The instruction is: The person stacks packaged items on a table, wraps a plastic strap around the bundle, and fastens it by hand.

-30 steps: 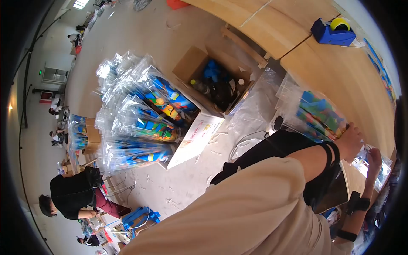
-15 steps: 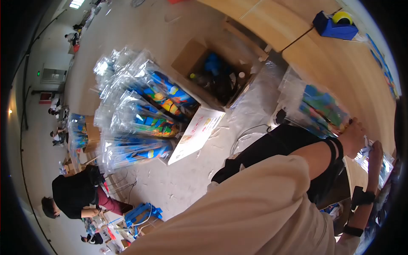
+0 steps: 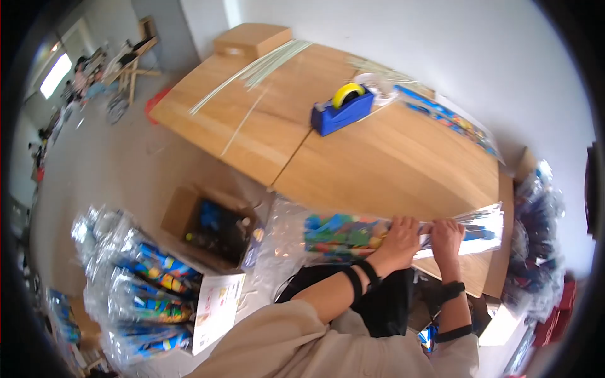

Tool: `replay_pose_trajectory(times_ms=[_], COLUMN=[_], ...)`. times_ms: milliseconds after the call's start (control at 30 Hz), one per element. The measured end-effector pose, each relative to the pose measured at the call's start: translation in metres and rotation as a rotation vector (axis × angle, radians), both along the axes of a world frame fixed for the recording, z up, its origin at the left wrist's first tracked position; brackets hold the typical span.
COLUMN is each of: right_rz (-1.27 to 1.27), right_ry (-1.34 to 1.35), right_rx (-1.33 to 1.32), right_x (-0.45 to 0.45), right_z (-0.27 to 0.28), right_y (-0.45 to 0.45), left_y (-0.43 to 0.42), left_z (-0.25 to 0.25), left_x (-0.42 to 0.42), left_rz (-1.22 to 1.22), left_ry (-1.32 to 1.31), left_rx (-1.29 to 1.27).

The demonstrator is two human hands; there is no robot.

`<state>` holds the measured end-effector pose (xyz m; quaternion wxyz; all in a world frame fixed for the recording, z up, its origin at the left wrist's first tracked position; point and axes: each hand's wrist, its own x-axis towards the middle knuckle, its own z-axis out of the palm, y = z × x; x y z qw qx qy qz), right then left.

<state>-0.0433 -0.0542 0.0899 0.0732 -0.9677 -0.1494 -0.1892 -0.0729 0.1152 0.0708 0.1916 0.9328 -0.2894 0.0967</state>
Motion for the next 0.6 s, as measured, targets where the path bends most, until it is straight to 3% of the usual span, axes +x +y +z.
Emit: replay_pose_trajectory(times_ms=[33, 133, 233, 367, 500, 600], right_rz=[-0.054, -0.127, -0.074, -0.115, -0.162, -0.123], right_ry=[0.164, 0.314, 0.2, 0.241, 0.191, 0.027], right_rx=[-0.153, -0.012, 0.172, 0.283, 0.074, -0.226], right_x=[0.005, 0.031, 0.066, 0.147, 0.24, 0.329], right_z=[0.023, 0.038, 0.036, 0.047, 0.04, 0.028], right_y=[0.007, 0.001, -0.022, -0.047, -0.046, -0.051], left_y=[-0.001, 0.002, 0.013, 0.04, 0.041, 0.04], left_z=[0.002, 0.015, 0.034, 0.021, 0.026, 0.031], left_x=[-0.001, -0.003, 0.013, 0.055, 0.065, 0.074], left_rz=[0.01, 0.001, -0.044, -0.132, -0.159, -0.161], left_ry=[-0.007, -0.059, -0.136, -0.094, 0.107, 0.199], left_rx=[0.03, 0.129, 0.204, 0.122, 0.097, 0.069])
